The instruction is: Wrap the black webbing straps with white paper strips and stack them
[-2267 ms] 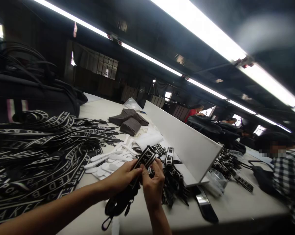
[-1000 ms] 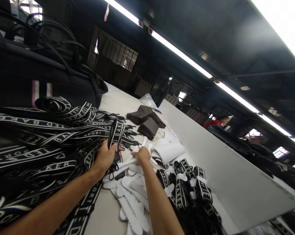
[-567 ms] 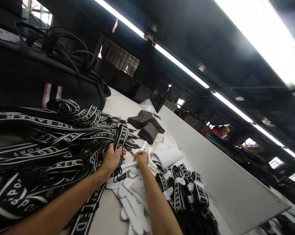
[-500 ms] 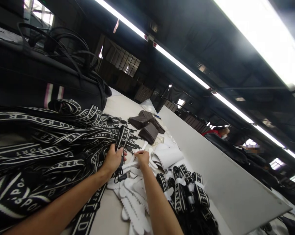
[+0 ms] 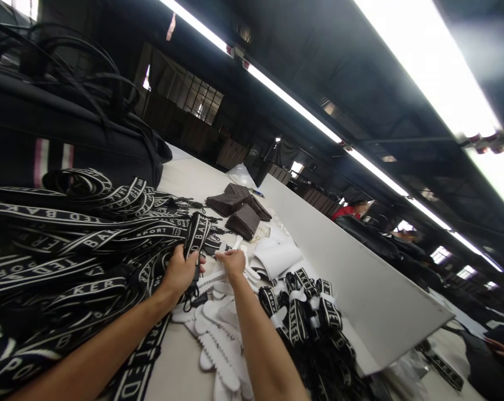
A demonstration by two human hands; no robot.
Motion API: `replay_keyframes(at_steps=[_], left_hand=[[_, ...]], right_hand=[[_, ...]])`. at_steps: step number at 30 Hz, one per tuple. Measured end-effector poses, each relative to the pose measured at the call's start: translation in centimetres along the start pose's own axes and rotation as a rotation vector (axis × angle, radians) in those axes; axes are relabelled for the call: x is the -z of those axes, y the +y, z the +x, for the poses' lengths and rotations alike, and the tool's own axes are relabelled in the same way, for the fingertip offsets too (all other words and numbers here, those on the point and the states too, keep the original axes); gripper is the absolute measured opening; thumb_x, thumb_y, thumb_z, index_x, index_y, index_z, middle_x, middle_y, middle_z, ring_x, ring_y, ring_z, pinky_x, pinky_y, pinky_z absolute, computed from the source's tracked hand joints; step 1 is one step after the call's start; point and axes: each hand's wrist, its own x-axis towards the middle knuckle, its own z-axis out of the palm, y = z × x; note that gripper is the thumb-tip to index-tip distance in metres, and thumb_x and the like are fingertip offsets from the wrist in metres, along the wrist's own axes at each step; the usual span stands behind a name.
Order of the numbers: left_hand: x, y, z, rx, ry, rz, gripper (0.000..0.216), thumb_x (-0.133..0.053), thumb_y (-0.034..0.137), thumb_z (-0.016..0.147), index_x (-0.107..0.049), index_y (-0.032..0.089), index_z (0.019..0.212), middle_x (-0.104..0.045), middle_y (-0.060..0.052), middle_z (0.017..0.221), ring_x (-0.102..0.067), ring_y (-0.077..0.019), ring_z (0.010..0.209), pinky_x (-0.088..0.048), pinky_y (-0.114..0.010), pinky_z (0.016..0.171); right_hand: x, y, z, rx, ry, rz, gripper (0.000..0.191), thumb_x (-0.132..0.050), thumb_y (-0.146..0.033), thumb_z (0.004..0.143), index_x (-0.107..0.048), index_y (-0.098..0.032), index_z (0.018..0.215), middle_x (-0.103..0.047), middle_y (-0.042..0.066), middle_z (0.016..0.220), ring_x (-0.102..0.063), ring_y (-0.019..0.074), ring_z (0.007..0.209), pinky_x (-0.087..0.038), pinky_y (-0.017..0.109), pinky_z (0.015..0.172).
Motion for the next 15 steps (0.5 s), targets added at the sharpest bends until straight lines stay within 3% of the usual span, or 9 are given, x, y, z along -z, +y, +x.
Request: replay_keyframes(at_steps=[4,9,12,15], left_hand=[[0.0,-0.3,0.1,-0.011,-0.019,0.031,0.007,-0.049,0.022,0.084,-0.044,0.021,0.089,-0.063,0.001,0.070,-0.060,-0.0141,0.051,-0.048,-0.023,0.045],[0.0,-0.2,0.2,-0.005,-0.043,0.034,0.008,-0.052,0.023,0.083,-0.045,0.021,0.087,-0.064,-0.001,0.071,-0.060,-0.0142,0.052,-0.050,-0.024,0.049],[0.1,0.5,-0.2,-0.013,-0.052,0.053,0.010,-0.054,0.024,0.082,-0.046,0.020,0.087,-0.065,-0.001,0.073,-0.060,-0.0140,0.054,-0.052,-0.025,0.052],[0.1,1.5,-0.9,-0.095,-0.070,0.086,0.013,-0.055,0.028,0.083,-0.047,0.019,0.089,-0.065,0.000,0.078,-0.062,-0.0147,0.060,-0.053,-0.025,0.055]], right_hand=[[3.4,-0.9,-0.7,0.187,0.143,0.212,0.026,-0.069,-0.043,0.075,-0.075,-0.017,0.074,-0.072,0.003,0.070,-0.063,0.0173,0.070,-0.047,0.024,0.069],[11.8,-2.0,-1.8,0.359,0.263,0.453,0.038,-0.065,-0.051,0.076,-0.073,-0.014,0.075,-0.067,0.003,0.068,-0.056,0.0158,0.067,-0.045,0.025,0.066],[17.4,-1.5,-3.4,0.446,0.247,0.714,0.036,-0.070,-0.048,0.073,-0.071,-0.013,0.069,-0.062,0.001,0.062,-0.051,0.0134,0.061,-0.043,0.026,0.063],[21.3,0.0,-5.7,0.457,0.120,0.816,0.033,-0.073,-0.046,0.070,-0.072,-0.013,0.069,-0.062,0.001,0.061,-0.050,0.0119,0.059,-0.042,0.026,0.062]])
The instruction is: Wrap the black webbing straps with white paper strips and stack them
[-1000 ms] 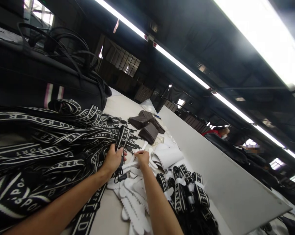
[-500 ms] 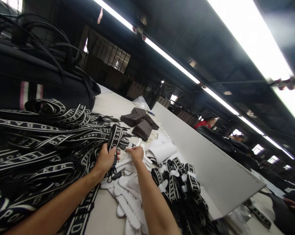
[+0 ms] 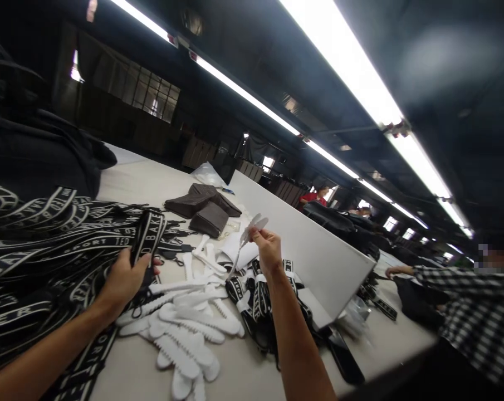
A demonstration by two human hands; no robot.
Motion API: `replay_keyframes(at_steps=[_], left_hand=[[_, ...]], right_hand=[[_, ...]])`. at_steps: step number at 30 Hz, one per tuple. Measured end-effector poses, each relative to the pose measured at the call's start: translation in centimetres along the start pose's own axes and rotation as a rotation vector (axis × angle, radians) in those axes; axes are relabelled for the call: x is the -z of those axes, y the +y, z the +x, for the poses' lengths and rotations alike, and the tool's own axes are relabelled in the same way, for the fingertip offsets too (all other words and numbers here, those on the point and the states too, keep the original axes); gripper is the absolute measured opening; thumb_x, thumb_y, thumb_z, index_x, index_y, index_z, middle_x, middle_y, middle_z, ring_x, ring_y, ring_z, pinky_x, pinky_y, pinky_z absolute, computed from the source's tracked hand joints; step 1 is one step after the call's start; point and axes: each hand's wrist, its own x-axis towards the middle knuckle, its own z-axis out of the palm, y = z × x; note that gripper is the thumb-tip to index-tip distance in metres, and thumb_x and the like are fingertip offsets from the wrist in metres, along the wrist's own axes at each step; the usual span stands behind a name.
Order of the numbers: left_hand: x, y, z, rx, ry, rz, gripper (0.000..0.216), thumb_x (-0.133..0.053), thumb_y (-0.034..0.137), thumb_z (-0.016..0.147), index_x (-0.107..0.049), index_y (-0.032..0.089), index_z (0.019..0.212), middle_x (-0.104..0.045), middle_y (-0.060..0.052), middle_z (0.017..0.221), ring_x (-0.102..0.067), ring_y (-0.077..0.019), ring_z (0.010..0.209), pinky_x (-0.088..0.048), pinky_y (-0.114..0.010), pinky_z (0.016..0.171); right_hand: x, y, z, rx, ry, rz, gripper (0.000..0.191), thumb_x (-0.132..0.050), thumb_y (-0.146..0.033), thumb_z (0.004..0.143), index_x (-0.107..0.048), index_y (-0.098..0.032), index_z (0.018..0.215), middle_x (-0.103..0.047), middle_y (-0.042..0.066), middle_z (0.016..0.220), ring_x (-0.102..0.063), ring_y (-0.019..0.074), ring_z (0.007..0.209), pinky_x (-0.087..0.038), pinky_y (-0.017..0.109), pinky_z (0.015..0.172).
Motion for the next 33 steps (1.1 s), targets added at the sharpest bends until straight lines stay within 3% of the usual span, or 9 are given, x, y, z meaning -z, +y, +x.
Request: replay_keyframes(at_steps=[4,7,11,15,18,20,25,29,33], left_hand=[[-1.3,1.6,-2.5,-0.122,-0.115,0.066,0.027,-0.058,0.043,0.083,-0.052,0.020,0.095,-0.066,-0.002,0.081,-0.063,-0.0173,0.067,-0.051,-0.024,0.053],[-4.0,2.5,-5.6,-0.133,-0.321,0.067,0.045,-0.061,0.056,0.077,-0.051,0.020,0.101,-0.064,-0.001,0.075,-0.060,-0.0173,0.061,-0.046,-0.024,0.047],[-7.7,1.9,-8.4,-0.149,-0.485,0.093,0.048,-0.063,0.056,0.075,-0.051,0.018,0.103,-0.063,-0.001,0.074,-0.060,-0.0176,0.063,-0.049,-0.027,0.057],[-8.7,-0.7,-8.2,-0.119,-0.506,0.106,0.047,-0.062,0.055,0.076,-0.050,0.017,0.102,-0.064,-0.002,0.076,-0.061,-0.0187,0.068,-0.050,-0.030,0.064],[-8.5,-2.4,-7.5,-0.068,-0.508,0.165,0.048,-0.067,0.054,0.072,-0.049,0.018,0.098,-0.063,0.001,0.067,-0.061,-0.0197,0.062,-0.049,-0.031,0.063],[-8.5,-2.8,-7.3,-0.052,-0.462,0.187,0.049,-0.071,0.051,0.069,-0.051,0.018,0.098,-0.066,-0.001,0.074,-0.064,-0.0217,0.070,-0.051,-0.032,0.068],[-9.0,-2.7,-7.5,-0.005,-0.372,0.182,0.054,-0.074,0.047,0.066,-0.054,0.018,0.107,-0.070,-0.006,0.097,-0.066,-0.0255,0.090,-0.052,-0.033,0.079],[-8.6,-2.8,-7.3,0.066,-0.345,0.210,0.053,-0.074,0.049,0.067,-0.054,0.018,0.105,-0.069,-0.002,0.082,-0.065,-0.0222,0.075,-0.051,-0.030,0.069],[-7.8,-2.5,-6.9,0.093,-0.292,0.234,0.051,-0.073,0.051,0.069,-0.054,0.020,0.103,-0.064,0.002,0.071,-0.061,-0.0188,0.068,-0.050,-0.027,0.065]], right_hand=[[2.3,-0.7,-3.5,-0.135,-0.221,0.020,0.036,-0.072,-0.049,0.071,-0.074,-0.013,0.069,-0.064,0.003,0.059,-0.054,0.0127,0.056,-0.045,0.027,0.062],[2.0,0.7,-6.0,-0.256,-0.360,0.050,0.034,-0.075,-0.047,0.068,-0.073,-0.013,0.065,-0.064,0.002,0.057,-0.052,0.0105,0.052,-0.042,0.024,0.056],[1.0,4.1,-8.3,-0.392,-0.283,0.109,0.034,-0.084,-0.042,0.056,-0.065,-0.015,0.060,-0.061,-0.001,0.050,-0.048,0.0095,0.045,-0.038,0.023,0.048],[1.1,7.9,-9.6,-0.473,-0.126,0.120,0.042,-0.087,-0.043,0.048,-0.055,-0.017,0.055,-0.057,-0.002,0.044,-0.047,0.0099,0.041,-0.035,0.022,0.045],[1.1,10.0,-10.3,-0.487,-0.099,0.132,0.039,-0.087,-0.042,0.048,-0.062,-0.014,0.057,-0.059,-0.001,0.050,-0.048,0.0093,0.046,-0.038,0.022,0.050],[0.8,10.8,-10.7,-0.493,-0.104,0.139,0.036,-0.087,-0.040,0.049,-0.065,-0.014,0.060,-0.060,-0.001,0.053,-0.049,0.0096,0.049,-0.039,0.022,0.053],[0.8,11.0,-11.2,-0.470,-0.143,0.078,0.025,-0.079,-0.037,0.064,-0.067,-0.014,0.063,-0.061,-0.001,0.056,-0.047,0.0106,0.051,-0.038,0.023,0.054],[1.5,10.8,-11.3,-0.476,-0.139,0.041,0.024,-0.072,-0.038,0.072,-0.066,-0.015,0.067,-0.060,-0.001,0.060,-0.047,0.0109,0.053,-0.037,0.022,0.053],[2.0,10.3,-11.2,-0.529,-0.110,0.227,0.027,-0.075,-0.040,0.069,-0.066,-0.016,0.078,-0.063,-0.001,0.068,-0.051,0.0117,0.059,-0.041,0.022,0.058]])
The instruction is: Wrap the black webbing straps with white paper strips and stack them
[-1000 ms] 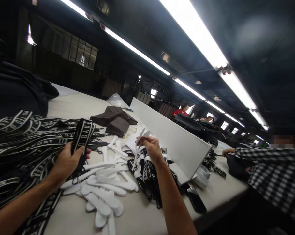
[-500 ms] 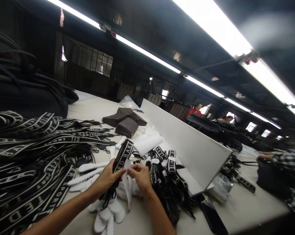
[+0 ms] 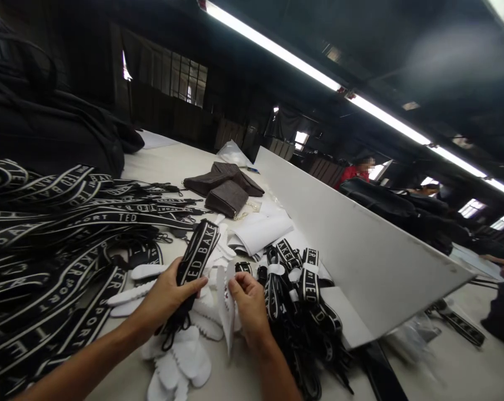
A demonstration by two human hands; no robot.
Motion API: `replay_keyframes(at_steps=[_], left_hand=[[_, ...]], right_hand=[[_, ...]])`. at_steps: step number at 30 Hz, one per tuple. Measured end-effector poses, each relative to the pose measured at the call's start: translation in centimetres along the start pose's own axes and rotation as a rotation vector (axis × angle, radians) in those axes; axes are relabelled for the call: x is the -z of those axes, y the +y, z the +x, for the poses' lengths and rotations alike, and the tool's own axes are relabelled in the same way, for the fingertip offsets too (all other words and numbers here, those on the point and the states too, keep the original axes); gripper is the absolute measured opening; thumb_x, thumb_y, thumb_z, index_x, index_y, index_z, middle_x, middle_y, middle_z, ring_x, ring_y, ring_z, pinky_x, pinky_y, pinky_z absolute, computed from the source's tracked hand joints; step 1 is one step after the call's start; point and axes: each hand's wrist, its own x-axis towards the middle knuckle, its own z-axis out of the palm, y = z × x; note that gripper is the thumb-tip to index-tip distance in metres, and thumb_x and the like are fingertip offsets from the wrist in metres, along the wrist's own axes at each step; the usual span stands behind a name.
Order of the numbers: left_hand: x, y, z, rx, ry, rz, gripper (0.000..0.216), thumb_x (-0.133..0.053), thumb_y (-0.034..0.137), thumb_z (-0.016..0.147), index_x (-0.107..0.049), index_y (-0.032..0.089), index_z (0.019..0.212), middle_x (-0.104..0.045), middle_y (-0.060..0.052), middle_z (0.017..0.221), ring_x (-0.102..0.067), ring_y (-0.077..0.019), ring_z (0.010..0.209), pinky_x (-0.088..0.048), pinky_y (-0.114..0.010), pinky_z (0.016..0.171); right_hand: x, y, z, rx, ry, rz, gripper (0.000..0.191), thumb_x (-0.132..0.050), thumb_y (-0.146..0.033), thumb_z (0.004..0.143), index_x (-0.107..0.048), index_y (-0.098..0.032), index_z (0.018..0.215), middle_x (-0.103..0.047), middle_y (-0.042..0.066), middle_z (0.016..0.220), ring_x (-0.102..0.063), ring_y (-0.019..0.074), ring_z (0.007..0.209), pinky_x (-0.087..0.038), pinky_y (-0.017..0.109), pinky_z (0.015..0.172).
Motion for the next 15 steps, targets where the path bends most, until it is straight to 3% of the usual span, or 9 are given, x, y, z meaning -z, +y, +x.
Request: replay_keyframes(at_steps=[3,5,10,15], left_hand=[[0.3,0.4,0.0,-0.027,-0.025,-0.034,0.049,-0.074,0.052,0.069,-0.054,0.020,0.101,-0.066,0.001,0.078,-0.061,-0.0173,0.070,-0.050,-0.026,0.067],[0.2,0.6,0.0,-0.049,-0.058,-0.064,0.050,-0.075,0.050,0.067,-0.054,0.020,0.101,-0.068,-0.001,0.086,-0.062,-0.0169,0.071,-0.051,-0.026,0.068],[-1.0,0.8,-0.6,-0.078,-0.127,-0.057,0.058,-0.078,0.048,0.060,-0.051,0.019,0.103,-0.067,-0.001,0.079,-0.063,-0.0189,0.065,-0.051,-0.028,0.061],[-1.5,0.4,-0.9,-0.149,-0.020,0.038,0.047,-0.071,0.049,0.066,-0.052,0.020,0.097,-0.060,0.004,0.066,-0.059,-0.0179,0.061,-0.048,-0.026,0.058]], right_hand=[[0.1,-0.4,-0.3,-0.051,-0.044,0.093,0.032,-0.076,-0.041,0.070,-0.071,-0.017,0.090,-0.067,0.002,0.075,-0.054,0.0127,0.063,-0.043,0.024,0.062],[0.1,-0.5,-0.5,-0.065,-0.044,0.073,0.032,-0.077,-0.042,0.070,-0.073,-0.015,0.087,-0.067,0.002,0.073,-0.054,0.0125,0.062,-0.043,0.024,0.063],[0.2,-0.5,-0.4,0.072,0.002,-0.042,0.024,-0.080,-0.038,0.068,-0.077,-0.015,0.075,-0.065,0.003,0.074,-0.055,0.0136,0.068,-0.043,0.025,0.067],[-0.5,-0.2,-1.0,0.034,0.042,0.043,0.027,-0.087,-0.036,0.057,-0.076,-0.015,0.069,-0.065,0.002,0.070,-0.055,0.0135,0.067,-0.044,0.026,0.066]])
